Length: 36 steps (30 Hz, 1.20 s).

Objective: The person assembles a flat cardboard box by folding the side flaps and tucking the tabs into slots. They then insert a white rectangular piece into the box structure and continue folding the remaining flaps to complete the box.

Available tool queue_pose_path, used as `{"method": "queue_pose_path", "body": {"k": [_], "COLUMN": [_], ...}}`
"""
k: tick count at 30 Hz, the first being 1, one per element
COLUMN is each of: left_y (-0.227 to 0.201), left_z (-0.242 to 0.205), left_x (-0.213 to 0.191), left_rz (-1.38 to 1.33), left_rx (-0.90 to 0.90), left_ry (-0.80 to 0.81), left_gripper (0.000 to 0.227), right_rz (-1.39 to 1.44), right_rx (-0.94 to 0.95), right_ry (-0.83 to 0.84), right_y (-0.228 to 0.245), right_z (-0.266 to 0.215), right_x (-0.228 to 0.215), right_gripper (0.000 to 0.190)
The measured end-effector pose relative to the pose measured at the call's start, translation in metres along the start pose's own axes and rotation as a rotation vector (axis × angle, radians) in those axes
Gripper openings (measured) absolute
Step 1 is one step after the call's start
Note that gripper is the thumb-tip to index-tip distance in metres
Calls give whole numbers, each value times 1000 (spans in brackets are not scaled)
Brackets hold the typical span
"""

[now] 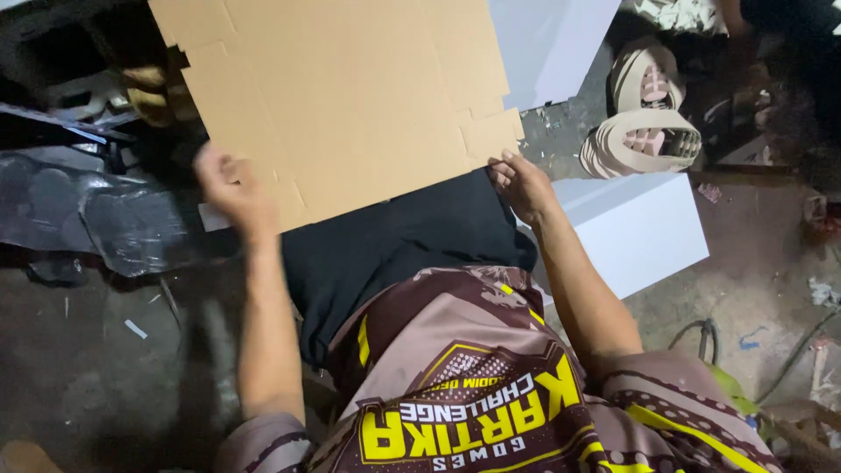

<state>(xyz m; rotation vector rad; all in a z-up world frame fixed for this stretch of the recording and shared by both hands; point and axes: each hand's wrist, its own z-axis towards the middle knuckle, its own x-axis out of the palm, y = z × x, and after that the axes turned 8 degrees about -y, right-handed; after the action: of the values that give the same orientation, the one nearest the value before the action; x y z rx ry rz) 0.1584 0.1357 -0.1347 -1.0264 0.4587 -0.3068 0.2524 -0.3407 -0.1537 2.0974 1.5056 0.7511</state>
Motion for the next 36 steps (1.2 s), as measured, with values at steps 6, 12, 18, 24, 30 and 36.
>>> {"method": "queue_pose_path", "body": {"k": [6,12,18,24,30,36], "left_y": [-141,-138,-134,-138,-141,-142], "left_z": [-77,-114,-119,-124,-121,-125], "left_x": [86,127,137,142,141,150], "left_rz": [122,236,133,143,188,165], "left_rx": [632,774,728,718,780,748], "left_ry": [956,1037,986,927,881,801], "left_gripper": [62,66,56,47,37,31], "right_rz": [-13,-30,-72,-40,-22,-1], "right_rx": [15,-29,-41,-30,1,-31], "right_ry": [98,97,126,89,201,197], "right_y": [4,8,6,27,26,8], "right_z": [-2,-5,-4,-31,-37,-13], "right_x": [12,13,25,46,45,28], "right_gripper": [37,36,31,19,27,20]}}
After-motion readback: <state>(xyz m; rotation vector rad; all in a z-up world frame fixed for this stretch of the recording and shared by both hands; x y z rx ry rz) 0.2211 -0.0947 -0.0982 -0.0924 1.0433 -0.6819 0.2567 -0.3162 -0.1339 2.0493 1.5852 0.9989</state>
